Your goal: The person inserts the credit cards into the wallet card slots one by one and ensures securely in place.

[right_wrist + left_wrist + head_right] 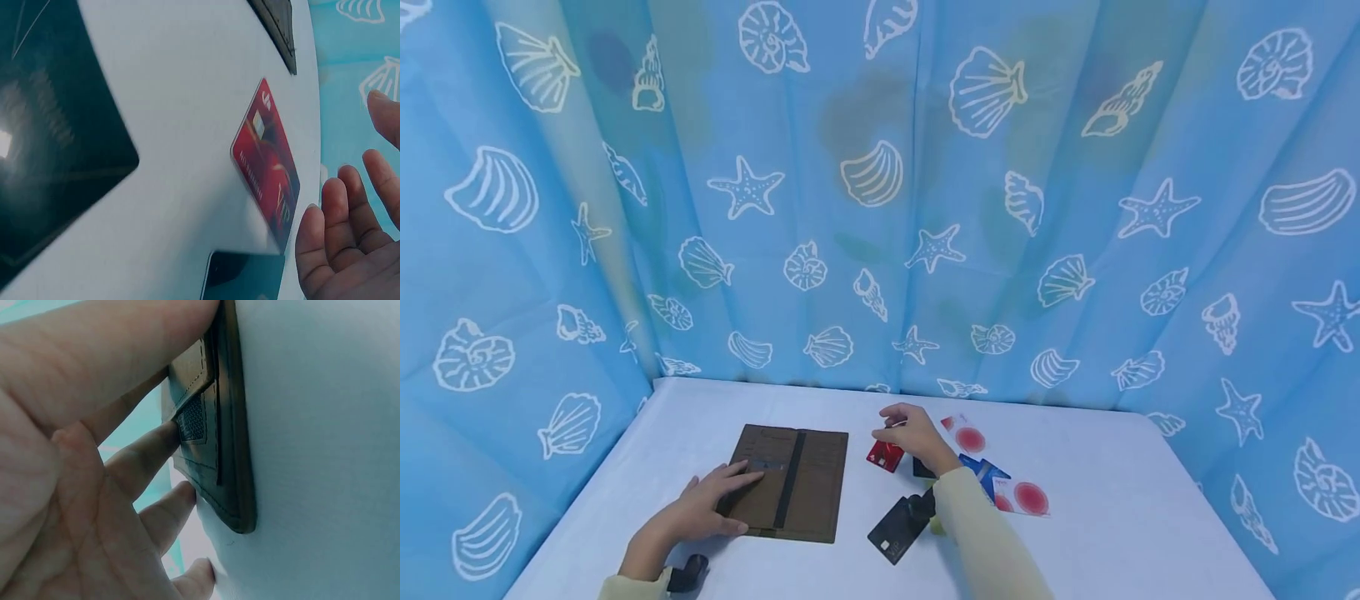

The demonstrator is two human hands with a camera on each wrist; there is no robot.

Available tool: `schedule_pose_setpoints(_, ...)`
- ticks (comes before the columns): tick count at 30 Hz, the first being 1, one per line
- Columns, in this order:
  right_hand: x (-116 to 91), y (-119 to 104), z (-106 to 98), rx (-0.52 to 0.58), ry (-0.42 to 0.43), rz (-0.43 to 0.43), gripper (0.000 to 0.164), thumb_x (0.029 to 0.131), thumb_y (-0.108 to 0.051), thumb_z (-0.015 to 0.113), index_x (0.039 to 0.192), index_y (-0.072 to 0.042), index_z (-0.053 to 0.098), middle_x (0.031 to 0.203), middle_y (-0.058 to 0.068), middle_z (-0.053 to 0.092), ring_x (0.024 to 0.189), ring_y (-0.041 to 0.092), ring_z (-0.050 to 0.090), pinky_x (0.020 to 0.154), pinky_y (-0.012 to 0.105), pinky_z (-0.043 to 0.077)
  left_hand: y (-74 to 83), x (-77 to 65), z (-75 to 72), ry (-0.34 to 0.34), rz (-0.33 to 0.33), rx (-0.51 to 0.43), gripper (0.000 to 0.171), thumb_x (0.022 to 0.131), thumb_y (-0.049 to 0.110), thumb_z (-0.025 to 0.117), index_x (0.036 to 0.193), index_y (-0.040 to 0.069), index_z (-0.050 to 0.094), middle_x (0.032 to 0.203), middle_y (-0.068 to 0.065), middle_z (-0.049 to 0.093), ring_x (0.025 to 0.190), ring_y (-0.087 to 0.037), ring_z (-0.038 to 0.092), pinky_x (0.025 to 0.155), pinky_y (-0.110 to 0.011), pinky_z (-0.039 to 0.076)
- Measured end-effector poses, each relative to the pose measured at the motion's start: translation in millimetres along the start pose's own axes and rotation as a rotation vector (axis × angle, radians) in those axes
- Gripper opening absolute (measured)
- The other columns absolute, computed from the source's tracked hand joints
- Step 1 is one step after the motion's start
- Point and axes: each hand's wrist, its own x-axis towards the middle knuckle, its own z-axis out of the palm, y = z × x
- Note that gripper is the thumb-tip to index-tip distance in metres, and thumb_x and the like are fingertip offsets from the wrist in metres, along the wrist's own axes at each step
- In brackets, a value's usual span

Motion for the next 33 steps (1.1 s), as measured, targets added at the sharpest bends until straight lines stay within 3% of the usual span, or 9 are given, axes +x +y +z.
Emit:
schedule_pose_setpoints(17,-1,15,-13,-0.039,0.041,0.010,0.047,0.084,-0.023,0.078,0.127,-0.011,0.063,0.125,0.011,0.063,0.114,0.029,0.057,0.096,0.048,0.054,0.9,2.0,-2.2,0.003,-0.002,0.003,0.073,0.074,0.023,0.086,0.141,0.018,0.056,0.154,-0.019,0.040,0.144,-0.050,0.026,0.113,-0.076,0.008)
schedule_pose_setpoints(24,-3,26,-10,-0.045,0.041,0.018,0.059,0.080,-0.026,0.082,0.133,-0.014,0.059,0.132,0.011,0.060,0.116,0.030,0.057,0.096,0.050,0.054,0.9,0.7,-0.5,-0.001,-0.012,0.000,0.074,0.074,0.023,0.086,0.141,0.019,0.056,0.155,-0.018,0.039,0.145,-0.050,0.026,0.113,-0.076,0.007)
schedule_pose_setpoints(33,-3,29,-1,-0.074,0.025,0.065,0.070,0.075,-0.026,0.086,0.137,-0.014,0.055,0.141,0.018,0.050,0.128,0.037,0.047,0.103,0.058,0.047,-0.1,0.5,0.8,-0.002,-0.017,-0.003,0.073,0.074,0.023,0.086,0.141,0.019,0.056,0.155,-0.018,0.039,0.145,-0.049,0.025,0.113,-0.076,0.007)
